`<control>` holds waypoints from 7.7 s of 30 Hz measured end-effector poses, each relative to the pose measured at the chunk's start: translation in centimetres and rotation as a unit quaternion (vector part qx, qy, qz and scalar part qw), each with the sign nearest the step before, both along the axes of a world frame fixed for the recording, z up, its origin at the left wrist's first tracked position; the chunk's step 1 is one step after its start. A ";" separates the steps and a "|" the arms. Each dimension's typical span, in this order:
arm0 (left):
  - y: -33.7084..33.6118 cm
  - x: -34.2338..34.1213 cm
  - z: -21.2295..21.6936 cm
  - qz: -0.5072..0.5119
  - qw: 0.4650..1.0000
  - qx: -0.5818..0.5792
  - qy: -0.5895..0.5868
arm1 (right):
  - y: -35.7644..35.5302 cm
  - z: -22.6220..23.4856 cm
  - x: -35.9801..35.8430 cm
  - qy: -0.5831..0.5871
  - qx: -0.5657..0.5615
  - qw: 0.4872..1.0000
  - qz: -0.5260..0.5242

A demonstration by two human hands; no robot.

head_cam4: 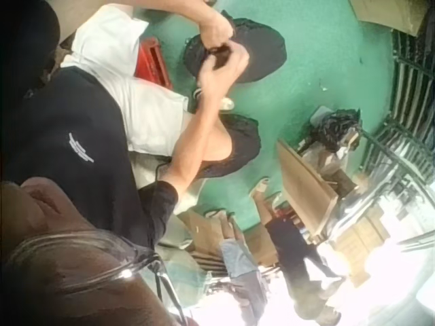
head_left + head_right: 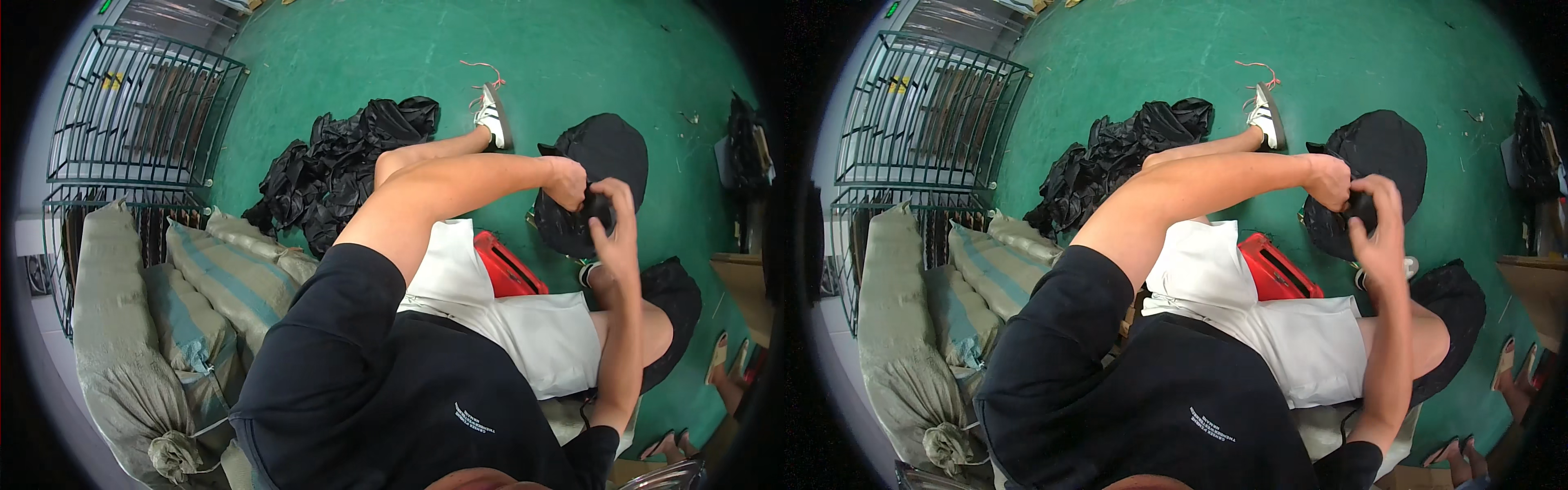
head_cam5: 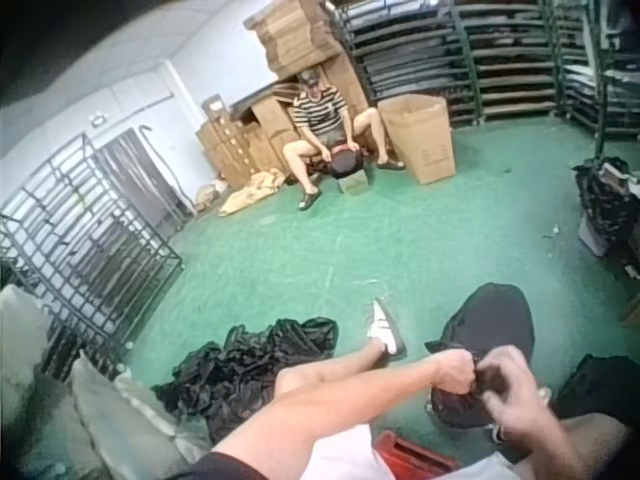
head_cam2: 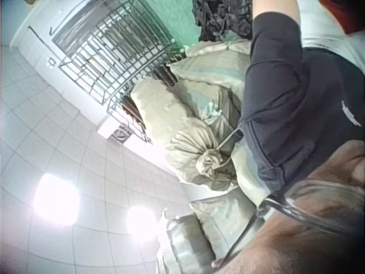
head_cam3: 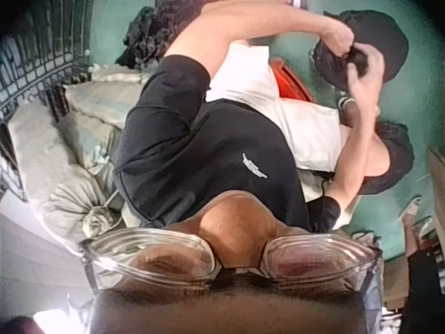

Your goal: Inspecting and organizing black fabric covers in a manufacturing workshop.

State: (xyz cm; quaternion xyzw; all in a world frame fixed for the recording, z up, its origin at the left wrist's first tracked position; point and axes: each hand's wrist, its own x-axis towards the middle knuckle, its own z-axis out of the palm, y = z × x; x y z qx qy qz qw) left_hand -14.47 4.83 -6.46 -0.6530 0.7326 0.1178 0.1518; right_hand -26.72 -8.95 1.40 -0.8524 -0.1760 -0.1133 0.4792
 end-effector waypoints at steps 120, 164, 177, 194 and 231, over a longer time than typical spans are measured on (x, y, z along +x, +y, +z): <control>6.4 -9.4 10.9 0.543 0.511 -0.209 0.633 | 1.9 -4.4 1.1 -0.015 0.146 0.982 -0.120; 10.9 -4.7 2.2 0.557 0.470 -0.343 0.592 | -5.3 0.7 -0.8 0.278 0.718 0.609 0.191; 11.0 -4.1 10.7 0.375 0.257 -0.486 0.746 | -9.7 0.6 0.6 0.198 0.661 0.677 0.257; 12.0 -1.9 5.7 0.385 -0.152 -0.392 0.821 | -7.0 0.0 -0.3 0.450 0.678 0.574 0.094; 2.8 -4.3 10.3 0.357 0.044 -0.426 0.830 | -7.0 1.1 0.9 0.275 0.680 0.663 -0.151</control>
